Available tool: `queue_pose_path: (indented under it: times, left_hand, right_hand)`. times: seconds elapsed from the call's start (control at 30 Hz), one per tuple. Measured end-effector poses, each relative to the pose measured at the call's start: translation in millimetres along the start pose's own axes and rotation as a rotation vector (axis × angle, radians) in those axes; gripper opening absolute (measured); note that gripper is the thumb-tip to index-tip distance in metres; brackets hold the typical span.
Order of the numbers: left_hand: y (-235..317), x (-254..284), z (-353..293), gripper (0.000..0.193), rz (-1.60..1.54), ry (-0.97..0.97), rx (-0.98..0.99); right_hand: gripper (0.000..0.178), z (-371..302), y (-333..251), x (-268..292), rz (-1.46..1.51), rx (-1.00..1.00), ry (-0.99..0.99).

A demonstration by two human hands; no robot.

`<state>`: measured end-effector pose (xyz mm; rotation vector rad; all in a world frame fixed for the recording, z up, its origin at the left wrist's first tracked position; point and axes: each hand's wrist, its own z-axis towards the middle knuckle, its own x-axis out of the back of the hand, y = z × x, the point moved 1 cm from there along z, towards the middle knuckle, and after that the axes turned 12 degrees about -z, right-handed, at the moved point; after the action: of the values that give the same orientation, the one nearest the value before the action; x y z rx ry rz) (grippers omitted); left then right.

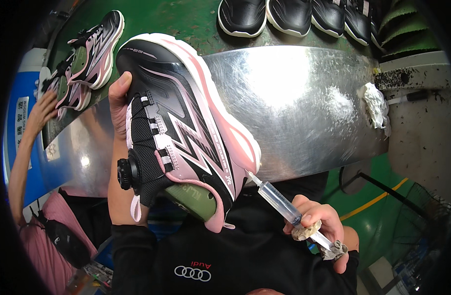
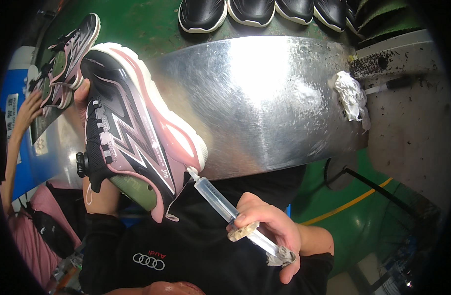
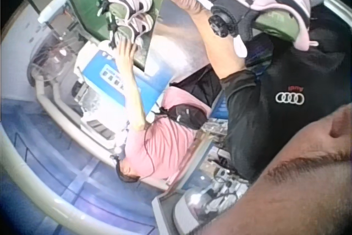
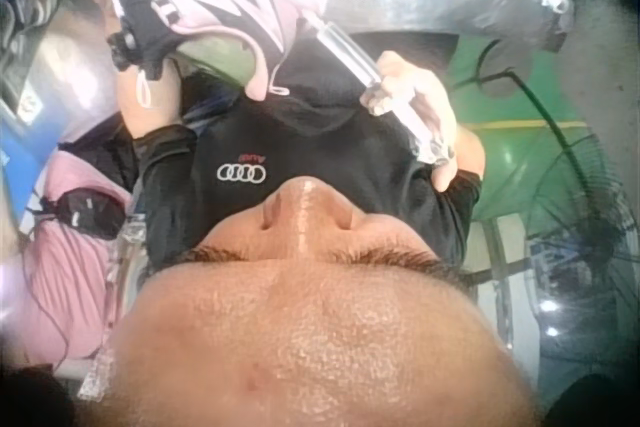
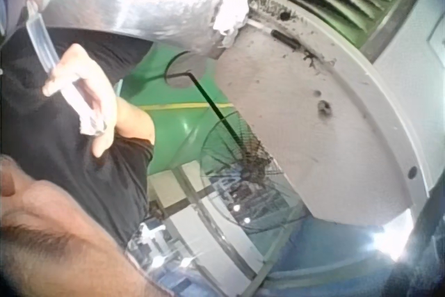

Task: The person applies adhesive along the soles and seams of shoes using a syringe dispenser, rotating each shoe by hand and placing completed shoes onto a conveyor belt.

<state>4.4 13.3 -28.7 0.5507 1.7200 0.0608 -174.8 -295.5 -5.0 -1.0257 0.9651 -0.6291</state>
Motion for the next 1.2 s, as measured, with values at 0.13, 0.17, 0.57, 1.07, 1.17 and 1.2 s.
queue_pose_path:
  times: [0.13,0.17,0.57,1.07,1.17,1.2]
  left_hand:
    - [-10.6,-19.2,-4.7,0.038,0.035,-0.118,-0.042]
    - [-10.4,-17.7,-5.2,0.038,0.012,-0.083,-0.07]
    - [40.5,15.5,-37.8,0.042,0.442,0.299,-0.043]
    - [44.9,35.1,-147.5,0.048,0.911,0.356,-0.139]
    - [61.4,52.6,-184.6,0.047,0.597,0.414,0.025]
    - [58.6,54.0,-192.9,0.048,0.549,0.398,0.016]
  right_hand:
    - [0.101,-2.4,5.7,2.3,0.042,0.0,0.007]
    - [0.101,-1.6,7.1,1.6,0.065,0.004,0.006]
    - [0.104,-2.8,28.3,12.4,0.061,0.03,-0.009]
    - [0.099,13.7,38.4,7.4,-0.165,0.109,-0.095]
    - [0.098,15.1,36.2,4.4,-0.185,0.13,-0.086]
    - [0.098,15.2,35.3,3.6,-0.187,0.13,-0.086]
